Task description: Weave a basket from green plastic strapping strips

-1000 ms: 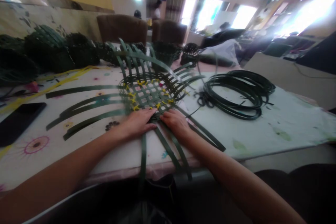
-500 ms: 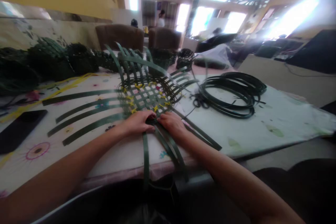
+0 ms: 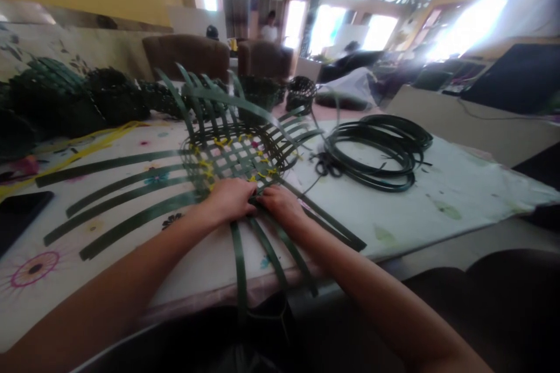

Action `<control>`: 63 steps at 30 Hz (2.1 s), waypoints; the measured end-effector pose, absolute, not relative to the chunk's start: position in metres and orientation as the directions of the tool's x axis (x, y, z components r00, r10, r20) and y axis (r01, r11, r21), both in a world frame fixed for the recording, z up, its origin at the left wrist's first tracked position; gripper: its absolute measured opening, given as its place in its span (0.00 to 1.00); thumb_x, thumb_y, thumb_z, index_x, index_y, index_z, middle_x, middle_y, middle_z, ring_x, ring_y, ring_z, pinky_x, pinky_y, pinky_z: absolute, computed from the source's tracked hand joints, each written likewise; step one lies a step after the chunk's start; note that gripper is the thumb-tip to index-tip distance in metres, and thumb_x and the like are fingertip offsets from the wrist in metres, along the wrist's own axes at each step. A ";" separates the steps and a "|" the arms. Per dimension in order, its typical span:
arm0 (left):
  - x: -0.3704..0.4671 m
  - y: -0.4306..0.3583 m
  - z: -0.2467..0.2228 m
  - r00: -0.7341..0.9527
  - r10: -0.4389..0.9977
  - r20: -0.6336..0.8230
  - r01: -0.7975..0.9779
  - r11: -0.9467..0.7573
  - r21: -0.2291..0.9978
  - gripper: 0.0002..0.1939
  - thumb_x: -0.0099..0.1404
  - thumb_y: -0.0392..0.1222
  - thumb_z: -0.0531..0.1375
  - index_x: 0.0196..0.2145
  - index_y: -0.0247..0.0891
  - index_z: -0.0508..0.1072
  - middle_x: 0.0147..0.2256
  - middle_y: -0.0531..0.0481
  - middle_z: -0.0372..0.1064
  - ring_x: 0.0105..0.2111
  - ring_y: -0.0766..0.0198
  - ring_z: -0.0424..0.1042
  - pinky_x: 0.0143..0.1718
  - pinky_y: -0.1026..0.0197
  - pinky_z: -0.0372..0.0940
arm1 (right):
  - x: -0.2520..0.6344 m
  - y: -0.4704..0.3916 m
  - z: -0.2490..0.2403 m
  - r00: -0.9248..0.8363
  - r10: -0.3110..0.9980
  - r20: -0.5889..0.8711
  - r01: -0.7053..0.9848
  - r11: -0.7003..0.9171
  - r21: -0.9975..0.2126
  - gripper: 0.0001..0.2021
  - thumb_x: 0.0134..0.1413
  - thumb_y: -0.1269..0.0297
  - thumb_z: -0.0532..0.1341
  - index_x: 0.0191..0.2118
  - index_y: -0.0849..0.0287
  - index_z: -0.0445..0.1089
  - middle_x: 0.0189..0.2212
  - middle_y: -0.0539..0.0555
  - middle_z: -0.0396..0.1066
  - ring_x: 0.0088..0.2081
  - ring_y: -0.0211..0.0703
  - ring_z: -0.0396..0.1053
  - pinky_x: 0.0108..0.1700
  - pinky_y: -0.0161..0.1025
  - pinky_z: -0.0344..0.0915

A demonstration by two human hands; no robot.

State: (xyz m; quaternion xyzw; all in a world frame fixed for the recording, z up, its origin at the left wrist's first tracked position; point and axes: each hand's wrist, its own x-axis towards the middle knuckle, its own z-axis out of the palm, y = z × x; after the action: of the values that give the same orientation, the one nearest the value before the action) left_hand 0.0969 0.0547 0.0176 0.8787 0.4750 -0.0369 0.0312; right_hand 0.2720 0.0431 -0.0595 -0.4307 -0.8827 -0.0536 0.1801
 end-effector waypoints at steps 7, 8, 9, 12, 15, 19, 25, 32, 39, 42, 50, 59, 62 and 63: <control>0.094 0.057 0.006 0.590 0.808 -0.011 0.808 -0.590 -0.011 0.12 0.60 0.46 0.61 0.40 0.41 0.73 0.36 0.46 0.77 0.41 0.50 0.75 0.36 0.59 0.64 | 0.279 0.034 -0.046 -0.472 0.789 0.394 0.714 0.604 -0.354 0.07 0.59 0.73 0.60 0.30 0.61 0.72 0.31 0.52 0.68 0.35 0.39 0.64 0.39 0.35 0.58; 0.094 0.056 0.005 0.596 0.803 -0.001 0.802 -0.596 -0.024 0.12 0.61 0.46 0.61 0.41 0.41 0.73 0.37 0.45 0.77 0.42 0.49 0.74 0.37 0.58 0.65 | 0.281 0.034 -0.045 -0.463 0.789 0.404 0.689 0.607 -0.397 0.05 0.57 0.75 0.60 0.31 0.61 0.71 0.32 0.52 0.67 0.36 0.39 0.65 0.39 0.35 0.59; 0.093 0.056 0.004 0.601 0.799 0.007 0.799 -0.601 -0.034 0.12 0.61 0.46 0.61 0.41 0.40 0.73 0.37 0.45 0.77 0.43 0.49 0.74 0.38 0.56 0.66 | 0.284 0.035 -0.043 -0.454 0.791 0.411 0.665 0.607 -0.435 0.05 0.55 0.77 0.60 0.32 0.61 0.71 0.34 0.51 0.67 0.36 0.38 0.65 0.39 0.35 0.60; 0.093 0.055 0.002 0.619 0.785 0.018 0.785 -0.618 -0.041 0.13 0.61 0.45 0.61 0.43 0.41 0.72 0.39 0.45 0.77 0.43 0.50 0.75 0.45 0.53 0.67 | 0.293 0.037 -0.040 -0.424 0.802 0.421 0.624 0.595 -0.506 0.07 0.51 0.80 0.60 0.30 0.61 0.69 0.34 0.51 0.66 0.36 0.38 0.65 0.39 0.34 0.60; 0.092 0.056 0.001 0.649 0.760 0.033 0.760 -0.649 -0.015 0.12 0.61 0.43 0.61 0.44 0.44 0.74 0.40 0.49 0.78 0.42 0.53 0.75 0.50 0.52 0.65 | 0.297 0.039 -0.038 -0.410 0.807 0.426 0.607 0.590 -0.533 0.07 0.50 0.80 0.60 0.29 0.61 0.69 0.34 0.52 0.66 0.37 0.38 0.65 0.41 0.35 0.61; 0.091 0.057 0.000 0.684 0.728 0.036 0.729 -0.685 0.006 0.13 0.62 0.42 0.60 0.45 0.48 0.76 0.42 0.52 0.77 0.43 0.54 0.75 0.52 0.51 0.65 | 0.295 0.038 -0.039 -0.359 0.831 0.425 0.630 0.551 -0.547 0.08 0.52 0.79 0.61 0.27 0.60 0.72 0.36 0.53 0.68 0.39 0.39 0.66 0.43 0.37 0.63; 0.090 0.058 -0.004 0.697 0.716 0.039 0.717 -0.697 -0.008 0.11 0.64 0.43 0.59 0.43 0.45 0.77 0.41 0.51 0.77 0.42 0.56 0.75 0.59 0.47 0.59 | 0.295 0.038 -0.045 -0.288 0.881 0.376 0.732 0.455 -0.506 0.06 0.55 0.72 0.64 0.29 0.57 0.77 0.38 0.54 0.70 0.41 0.41 0.67 0.46 0.39 0.64; 0.089 0.056 -0.005 0.678 0.733 0.052 0.734 -0.679 0.010 0.10 0.64 0.42 0.59 0.42 0.45 0.77 0.41 0.50 0.75 0.40 0.57 0.74 0.43 0.57 0.66 | 0.294 0.036 -0.040 -0.380 0.860 0.341 0.840 0.475 -0.262 0.08 0.61 0.69 0.61 0.33 0.58 0.77 0.38 0.56 0.72 0.40 0.42 0.65 0.45 0.39 0.61; 0.079 0.060 -0.006 0.738 0.671 0.075 0.667 -0.742 0.071 0.13 0.67 0.43 0.57 0.47 0.45 0.76 0.43 0.49 0.76 0.40 0.58 0.75 0.35 0.62 0.64 | 0.302 0.023 -0.036 -0.438 0.796 0.418 0.849 0.519 -0.098 0.09 0.63 0.71 0.57 0.33 0.59 0.72 0.33 0.54 0.70 0.37 0.43 0.61 0.40 0.38 0.57; 0.076 0.063 -0.009 0.742 0.663 0.106 0.659 -0.749 0.068 0.19 0.67 0.42 0.57 0.55 0.49 0.73 0.43 0.49 0.75 0.39 0.58 0.75 0.34 0.62 0.64 | 0.302 0.022 -0.036 -0.427 0.804 0.415 0.853 0.510 -0.110 0.10 0.63 0.72 0.57 0.29 0.58 0.70 0.31 0.53 0.69 0.35 0.42 0.60 0.39 0.37 0.56; 0.075 0.063 -0.015 0.780 0.586 0.218 0.560 -0.810 0.173 0.18 0.69 0.39 0.54 0.53 0.49 0.74 0.54 0.52 0.72 0.44 0.61 0.75 0.40 0.64 0.65 | 0.294 0.025 -0.034 -0.408 0.839 0.360 0.884 0.462 -0.075 0.12 0.63 0.70 0.58 0.26 0.59 0.70 0.28 0.53 0.69 0.33 0.41 0.60 0.37 0.36 0.54; 0.067 0.077 -0.014 0.651 0.734 0.196 0.618 -0.661 0.426 0.16 0.65 0.42 0.55 0.50 0.45 0.75 0.37 0.54 0.78 0.33 0.64 0.74 0.35 0.66 0.62 | 0.284 -0.006 -0.016 -0.454 0.817 0.354 0.889 0.444 0.116 0.10 0.61 0.76 0.54 0.34 0.58 0.71 0.34 0.56 0.71 0.36 0.46 0.62 0.41 0.42 0.57; 0.066 0.076 -0.011 0.612 0.767 0.195 0.640 -0.624 0.448 0.17 0.64 0.42 0.55 0.49 0.46 0.75 0.36 0.54 0.78 0.31 0.64 0.73 0.33 0.65 0.61 | 0.281 -0.033 -0.017 -0.405 0.821 0.402 0.913 0.381 0.143 0.12 0.62 0.75 0.52 0.33 0.58 0.70 0.34 0.59 0.70 0.38 0.49 0.63 0.42 0.46 0.58; 0.067 0.075 -0.011 0.610 0.769 0.194 0.640 -0.622 0.451 0.17 0.64 0.42 0.55 0.49 0.46 0.75 0.37 0.54 0.77 0.31 0.64 0.73 0.34 0.65 0.61 | 0.278 -0.043 -0.018 -0.395 0.820 0.414 0.918 0.361 0.161 0.12 0.63 0.75 0.51 0.34 0.58 0.70 0.34 0.60 0.70 0.39 0.51 0.64 0.42 0.47 0.59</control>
State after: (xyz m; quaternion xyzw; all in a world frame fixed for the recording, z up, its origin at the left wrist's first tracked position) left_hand 0.0670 0.0752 -0.0108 0.8807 0.3999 0.1879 0.1708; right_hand 0.2780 -0.0432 -0.0177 -0.5337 -0.8143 -0.1858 0.1323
